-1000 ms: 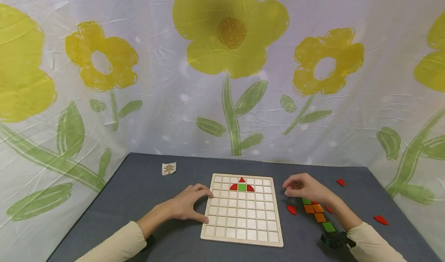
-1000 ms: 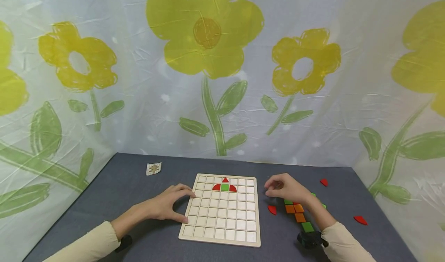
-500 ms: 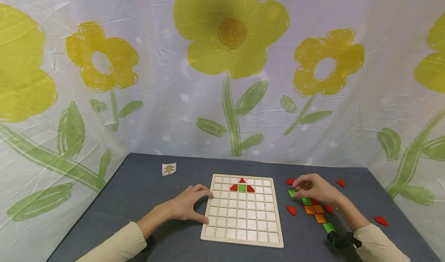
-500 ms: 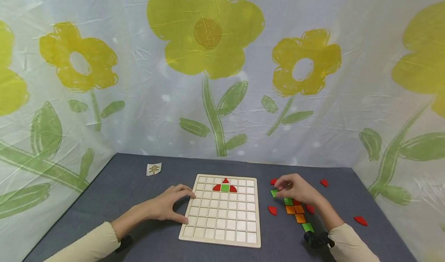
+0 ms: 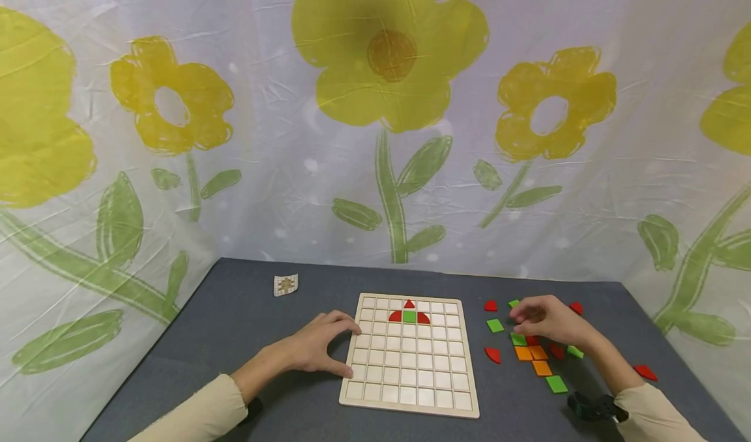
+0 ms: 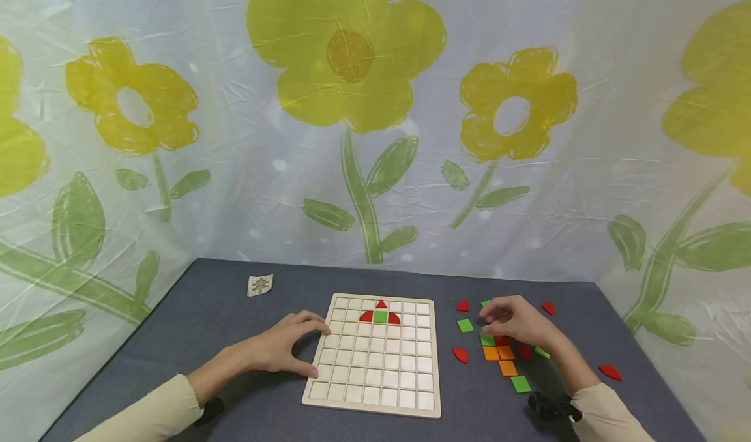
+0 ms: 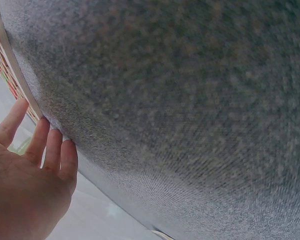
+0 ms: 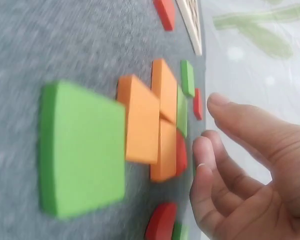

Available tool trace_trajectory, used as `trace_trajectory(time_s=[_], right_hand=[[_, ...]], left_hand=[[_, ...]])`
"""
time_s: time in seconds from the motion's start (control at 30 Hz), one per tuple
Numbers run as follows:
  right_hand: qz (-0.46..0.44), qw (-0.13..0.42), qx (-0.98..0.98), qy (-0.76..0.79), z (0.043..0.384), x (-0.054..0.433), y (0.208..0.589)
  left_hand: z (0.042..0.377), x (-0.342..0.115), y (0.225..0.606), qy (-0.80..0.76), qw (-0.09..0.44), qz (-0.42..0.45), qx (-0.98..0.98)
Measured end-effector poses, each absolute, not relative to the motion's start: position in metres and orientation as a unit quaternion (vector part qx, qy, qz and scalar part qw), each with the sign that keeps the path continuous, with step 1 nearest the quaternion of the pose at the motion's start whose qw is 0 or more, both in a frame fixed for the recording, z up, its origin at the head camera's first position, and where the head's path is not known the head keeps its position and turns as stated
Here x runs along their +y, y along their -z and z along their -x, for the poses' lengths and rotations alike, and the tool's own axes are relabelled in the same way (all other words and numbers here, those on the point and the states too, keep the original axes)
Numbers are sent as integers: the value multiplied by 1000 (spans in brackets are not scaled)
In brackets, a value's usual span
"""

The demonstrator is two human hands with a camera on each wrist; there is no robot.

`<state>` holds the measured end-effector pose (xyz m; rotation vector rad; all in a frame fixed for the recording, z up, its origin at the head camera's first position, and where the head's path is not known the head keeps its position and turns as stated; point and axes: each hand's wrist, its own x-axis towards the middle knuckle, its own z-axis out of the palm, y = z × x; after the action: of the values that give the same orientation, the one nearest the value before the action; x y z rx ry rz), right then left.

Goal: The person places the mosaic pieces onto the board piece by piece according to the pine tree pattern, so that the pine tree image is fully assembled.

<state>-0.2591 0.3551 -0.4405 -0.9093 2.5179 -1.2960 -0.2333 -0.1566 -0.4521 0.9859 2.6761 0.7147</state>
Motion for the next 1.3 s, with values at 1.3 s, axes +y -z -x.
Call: trace_trajectory(time_s=[1.3], right_hand=[[345,89,829,432,233,371,450]], left_hand=[[235,-157,452,-243,105,-334,905]])
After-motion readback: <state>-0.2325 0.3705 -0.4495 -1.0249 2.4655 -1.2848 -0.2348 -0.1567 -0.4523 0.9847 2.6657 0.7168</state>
